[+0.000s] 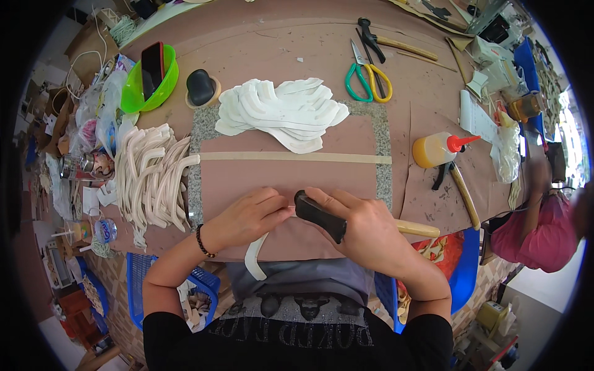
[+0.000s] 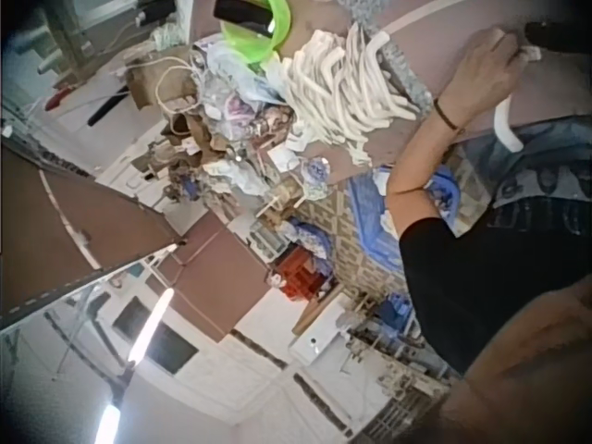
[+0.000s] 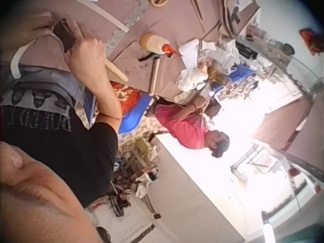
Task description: The person uses a black cylindrical tool to press and shape a white, flexible strip on a wooden board. They repeatedly pick up new strips from a pile and apply the tool to curve them, placing the finished pieces into a blue basket.
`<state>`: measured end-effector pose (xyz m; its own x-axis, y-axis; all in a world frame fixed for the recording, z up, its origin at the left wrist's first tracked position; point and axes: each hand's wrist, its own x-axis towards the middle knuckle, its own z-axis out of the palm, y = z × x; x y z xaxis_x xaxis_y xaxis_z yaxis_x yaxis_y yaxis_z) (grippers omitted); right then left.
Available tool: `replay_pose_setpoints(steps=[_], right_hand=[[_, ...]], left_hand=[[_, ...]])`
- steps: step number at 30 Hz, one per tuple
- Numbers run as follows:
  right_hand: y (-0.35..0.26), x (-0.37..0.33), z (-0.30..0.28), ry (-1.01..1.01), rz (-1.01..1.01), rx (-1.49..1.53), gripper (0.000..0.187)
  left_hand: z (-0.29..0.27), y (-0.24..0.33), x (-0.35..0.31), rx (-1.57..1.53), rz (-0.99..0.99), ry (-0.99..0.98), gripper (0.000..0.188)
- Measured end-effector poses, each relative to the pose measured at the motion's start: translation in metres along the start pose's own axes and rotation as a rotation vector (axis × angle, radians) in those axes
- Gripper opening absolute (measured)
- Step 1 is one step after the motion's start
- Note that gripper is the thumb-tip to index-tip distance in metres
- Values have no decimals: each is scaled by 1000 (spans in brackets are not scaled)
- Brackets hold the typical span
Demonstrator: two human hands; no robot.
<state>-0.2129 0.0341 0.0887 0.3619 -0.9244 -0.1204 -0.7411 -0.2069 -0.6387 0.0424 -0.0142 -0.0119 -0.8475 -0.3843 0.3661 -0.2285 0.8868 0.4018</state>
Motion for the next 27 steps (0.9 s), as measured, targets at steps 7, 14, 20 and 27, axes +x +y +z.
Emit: replay_pose_setpoints(steps=[7,14,20,27], right_hand=[[2,7,4,12,-63,-9,41],[8,13,9,63,-204,-67,46],[2,18,12,-88,-94,-15,44],[9,23,22,11,-230,-72,50]], left_hand=[[2,3,-7,32,-36,37,26],[1,16,-10,110,-91,49,28],[7,16,-16,-14,-235,121,28],[6,22,-17,42,-311,191,24]])
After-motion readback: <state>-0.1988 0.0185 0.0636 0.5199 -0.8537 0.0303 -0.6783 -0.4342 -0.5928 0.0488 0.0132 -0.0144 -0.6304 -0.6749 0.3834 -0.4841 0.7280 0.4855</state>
